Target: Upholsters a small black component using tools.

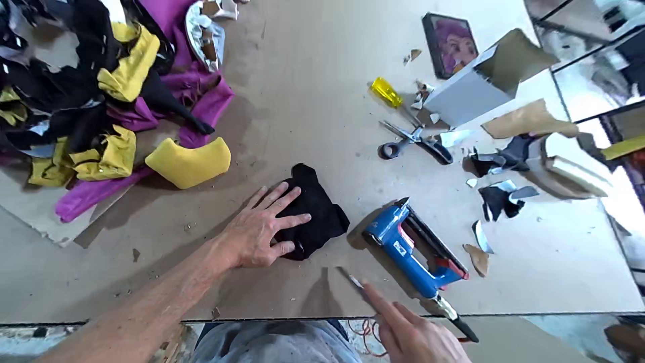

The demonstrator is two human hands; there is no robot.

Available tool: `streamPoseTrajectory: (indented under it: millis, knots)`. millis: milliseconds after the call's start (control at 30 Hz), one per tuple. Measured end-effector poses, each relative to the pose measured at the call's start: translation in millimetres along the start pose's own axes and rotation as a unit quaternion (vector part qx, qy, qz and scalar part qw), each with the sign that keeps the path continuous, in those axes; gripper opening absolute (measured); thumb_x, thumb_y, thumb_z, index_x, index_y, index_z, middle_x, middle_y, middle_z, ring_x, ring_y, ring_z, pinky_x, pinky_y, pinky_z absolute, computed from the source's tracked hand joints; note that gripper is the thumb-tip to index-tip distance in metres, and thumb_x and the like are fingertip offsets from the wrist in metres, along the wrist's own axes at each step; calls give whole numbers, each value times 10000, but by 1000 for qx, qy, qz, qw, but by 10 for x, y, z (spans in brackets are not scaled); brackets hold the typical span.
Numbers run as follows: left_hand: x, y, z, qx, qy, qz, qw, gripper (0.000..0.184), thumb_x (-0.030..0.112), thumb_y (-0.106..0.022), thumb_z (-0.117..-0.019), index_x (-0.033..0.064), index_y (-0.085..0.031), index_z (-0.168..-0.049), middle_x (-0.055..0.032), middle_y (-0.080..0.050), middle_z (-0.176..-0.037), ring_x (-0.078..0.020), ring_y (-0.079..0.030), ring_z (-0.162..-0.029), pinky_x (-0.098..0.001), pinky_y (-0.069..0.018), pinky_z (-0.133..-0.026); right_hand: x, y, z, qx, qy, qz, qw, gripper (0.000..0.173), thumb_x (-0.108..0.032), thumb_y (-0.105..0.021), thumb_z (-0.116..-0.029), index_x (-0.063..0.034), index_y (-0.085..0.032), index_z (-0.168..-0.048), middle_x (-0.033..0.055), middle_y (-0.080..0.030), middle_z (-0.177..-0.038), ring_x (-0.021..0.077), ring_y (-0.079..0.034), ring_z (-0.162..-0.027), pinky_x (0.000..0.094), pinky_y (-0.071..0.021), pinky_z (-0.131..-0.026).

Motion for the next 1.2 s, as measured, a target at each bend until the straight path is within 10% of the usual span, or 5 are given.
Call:
streamPoseTrajectory:
  millis: [333, 500, 800, 967, 1200]
  knots:
    - [19, -55, 461, 130, -85, -143, 977, 437, 354, -517, -1039, 309, -543, -1473, -90, -653, -1215, -324, -578, -1244, -548, -444, -1090, -2, -370, -357, 298, -22, 13, 954, 393, -245, -557, -973, -143, -689, -1329, 195, -680, -1252, 402, -667, -1113, 583, -536, -877]
    - [9, -95, 484, 135, -99, -165, 972, 449, 383, -477, -1060, 287, -500, -1498, -74, -657, -1172, -284, -603, -1186, -509, -458, -1063, -436, -534, -779, 263, 173, -68, 947, 394, -173, -591, -916, -263, -702, -1283, 70, -685, -1171, 259, -667, -1054, 429, -582, -798]
    - [185, -201, 672, 187, 17, -92, 978, 664, 520, -617, -868, 344, -488, -1496, -71, -630, -1207, -312, -558, -1234, -569, -438, -1031, -726, -738, -970, 335, 42, -89, 937, 278, -365, -729, -810, -116, -763, -930, 43, -690, -882, 229, -675, -835, 373, -568, -693]
    - [259, 10, 765, 278, -20, -142, 950, 557, 147, -615, -885, 325, -587, -1412, -66, -606, -922, -272, -619, -928, -499, -460, -998, -880, -433, -779, 265, 67, -164, 948, 340, -472, -693, -871, -152, -753, -970, 12, -676, -905, 182, -660, -862, 342, -565, -718]
    - [553, 653, 742, 97, 57, 313, 943, 529, 574, -522, -1012, 69, -644, -1113, -44, -686, -865, -115, -677, -773, -350, -590, -686, -763, 595, -614, 119, 90, -321, 935, 359, -467, -752, -823, -156, -626, -695, -56, -552, -689, 43, -502, -595, 266, -415, -504]
Point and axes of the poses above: each hand's wrist, its own z-axis away from the middle knuckle, its own y-axis out of the back of the hand, x = y × z, the point moved 6 cm from there along -z, towards the middle knuckle
